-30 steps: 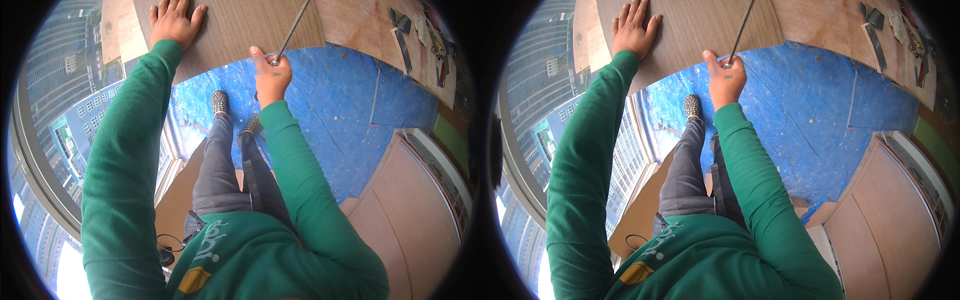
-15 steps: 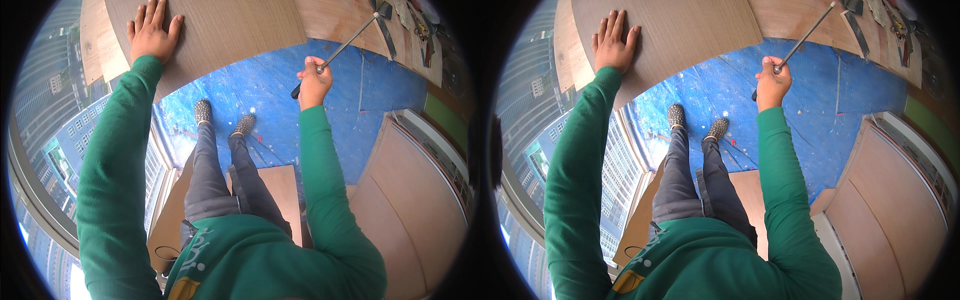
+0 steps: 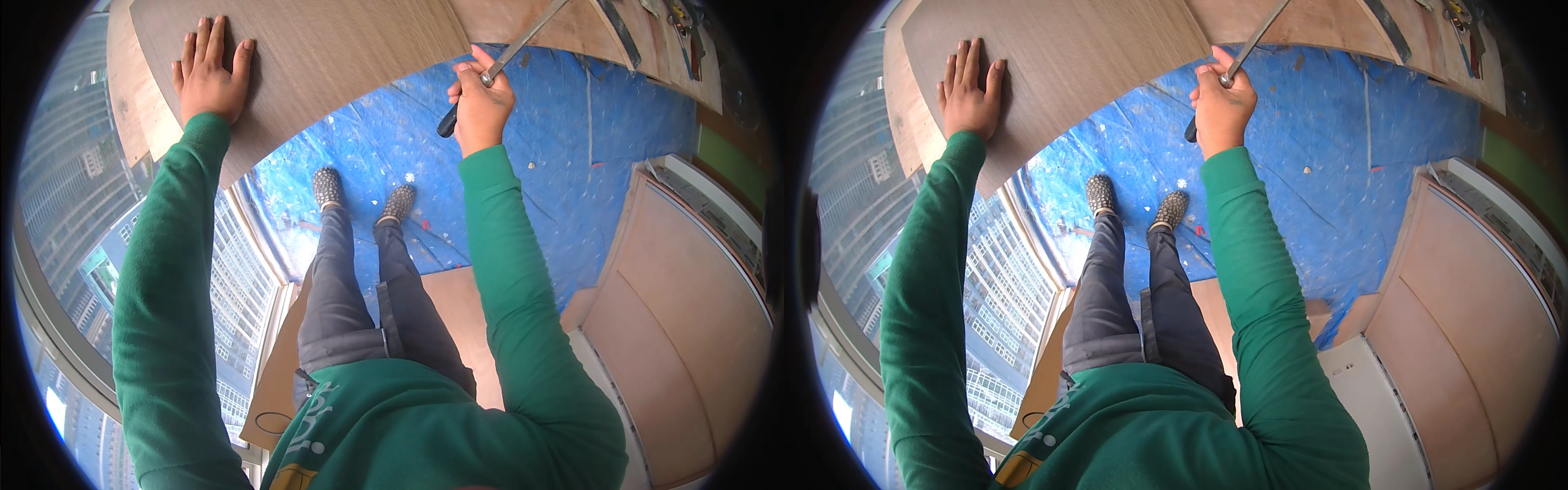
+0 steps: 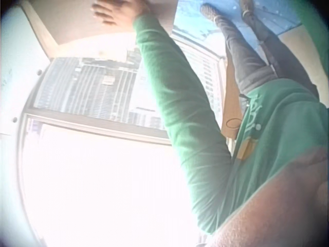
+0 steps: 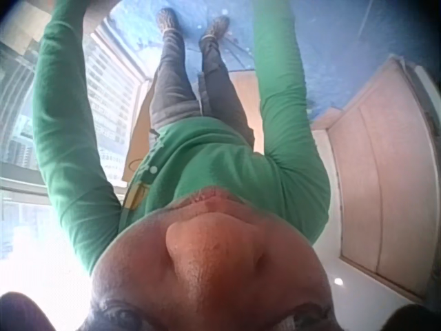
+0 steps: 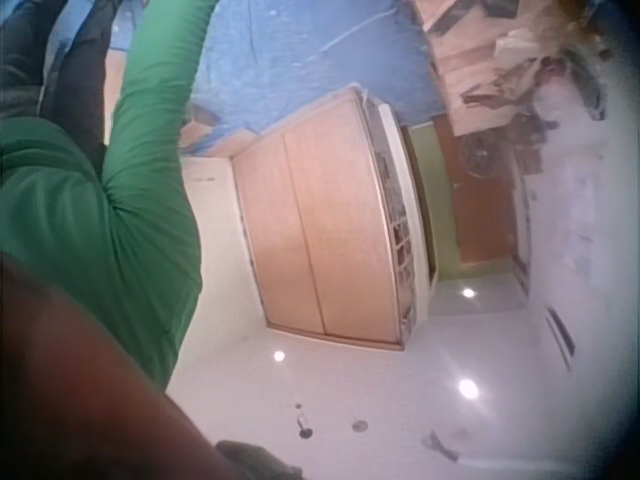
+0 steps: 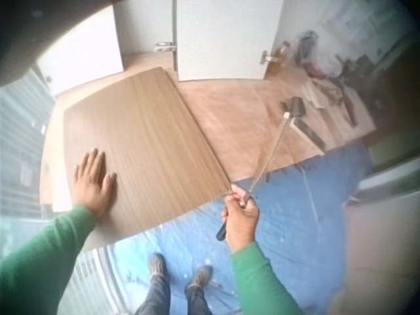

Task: The person wipes a wooden board with a cloth, then uses a chisel to scrape along the edges and surface. They then use a sanding block to smooth the board's surface and edges, and wipe it again with a cloth. The board is handled one at a time and placed back on the floor.

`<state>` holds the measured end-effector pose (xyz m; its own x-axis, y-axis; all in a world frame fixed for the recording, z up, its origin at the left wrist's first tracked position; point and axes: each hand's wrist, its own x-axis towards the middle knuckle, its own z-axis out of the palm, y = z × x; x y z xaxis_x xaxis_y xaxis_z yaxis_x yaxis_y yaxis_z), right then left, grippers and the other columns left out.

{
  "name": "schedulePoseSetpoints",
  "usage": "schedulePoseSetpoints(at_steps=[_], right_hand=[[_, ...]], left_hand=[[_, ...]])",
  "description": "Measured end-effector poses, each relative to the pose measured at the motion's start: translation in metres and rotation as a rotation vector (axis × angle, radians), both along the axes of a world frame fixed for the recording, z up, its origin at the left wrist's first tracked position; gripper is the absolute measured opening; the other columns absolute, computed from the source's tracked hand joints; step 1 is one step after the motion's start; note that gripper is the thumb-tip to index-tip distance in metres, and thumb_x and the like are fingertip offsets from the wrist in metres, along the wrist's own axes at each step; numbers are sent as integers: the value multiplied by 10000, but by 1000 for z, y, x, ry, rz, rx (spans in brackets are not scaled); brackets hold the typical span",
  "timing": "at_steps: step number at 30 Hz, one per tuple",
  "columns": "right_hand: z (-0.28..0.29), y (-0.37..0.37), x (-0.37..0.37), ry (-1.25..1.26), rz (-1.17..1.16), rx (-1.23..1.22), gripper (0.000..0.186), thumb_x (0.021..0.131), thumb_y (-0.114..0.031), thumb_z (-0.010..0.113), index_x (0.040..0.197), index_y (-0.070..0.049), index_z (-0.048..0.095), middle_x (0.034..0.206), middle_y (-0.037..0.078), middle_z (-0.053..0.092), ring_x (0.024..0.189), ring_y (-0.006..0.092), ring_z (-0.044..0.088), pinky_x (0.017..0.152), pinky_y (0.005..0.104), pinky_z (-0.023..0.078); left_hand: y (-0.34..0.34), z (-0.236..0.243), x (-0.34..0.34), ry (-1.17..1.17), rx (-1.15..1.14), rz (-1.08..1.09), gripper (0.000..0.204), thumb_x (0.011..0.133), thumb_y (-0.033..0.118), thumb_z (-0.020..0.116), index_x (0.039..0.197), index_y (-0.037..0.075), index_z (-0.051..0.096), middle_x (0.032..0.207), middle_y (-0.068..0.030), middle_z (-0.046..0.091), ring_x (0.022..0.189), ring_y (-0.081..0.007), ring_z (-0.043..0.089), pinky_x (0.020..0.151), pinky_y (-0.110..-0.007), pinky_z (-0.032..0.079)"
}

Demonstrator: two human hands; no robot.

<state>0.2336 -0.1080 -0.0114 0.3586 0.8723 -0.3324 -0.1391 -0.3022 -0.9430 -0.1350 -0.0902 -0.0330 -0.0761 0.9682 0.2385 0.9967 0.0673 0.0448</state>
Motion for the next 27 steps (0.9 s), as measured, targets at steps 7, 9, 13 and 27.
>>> schedulePoseSetpoints(at_steps=[7,9,13,27], right_hand=[[4,-12,5,-65,64,29,384,975,-107,707,1336,0,634,816,6,660,606,75,553,546,235,461],[5,-20,10,-151,92,30,341,989,-163,714,1290,-12,655,773,-12,642,607,67,548,544,229,446],[-1,-52,33,-229,223,-35,291,1038,-273,668,1154,-7,649,708,-7,592,626,71,548,571,245,455],[-19,-101,36,-268,329,-109,371,1072,-311,604,1347,-63,599,765,-20,570,632,69,531,571,267,460]], left_hand=[[3,-1,-1,-9,10,-19,703,1028,672,366,1623,299,347,1703,-10,301,1587,-250,219,1290,-501,112],[2,-2,-2,-16,18,-26,703,1028,671,369,1623,298,347,1702,-11,303,1587,-250,220,1289,-503,115],[2,-2,-1,-18,19,-25,701,1029,667,370,1624,296,346,1702,-14,304,1586,-250,224,1288,-506,118],[3,2,-1,-15,-24,-6,714,1026,665,377,1630,289,332,1706,-29,293,1587,-261,223,1287,-512,114]])
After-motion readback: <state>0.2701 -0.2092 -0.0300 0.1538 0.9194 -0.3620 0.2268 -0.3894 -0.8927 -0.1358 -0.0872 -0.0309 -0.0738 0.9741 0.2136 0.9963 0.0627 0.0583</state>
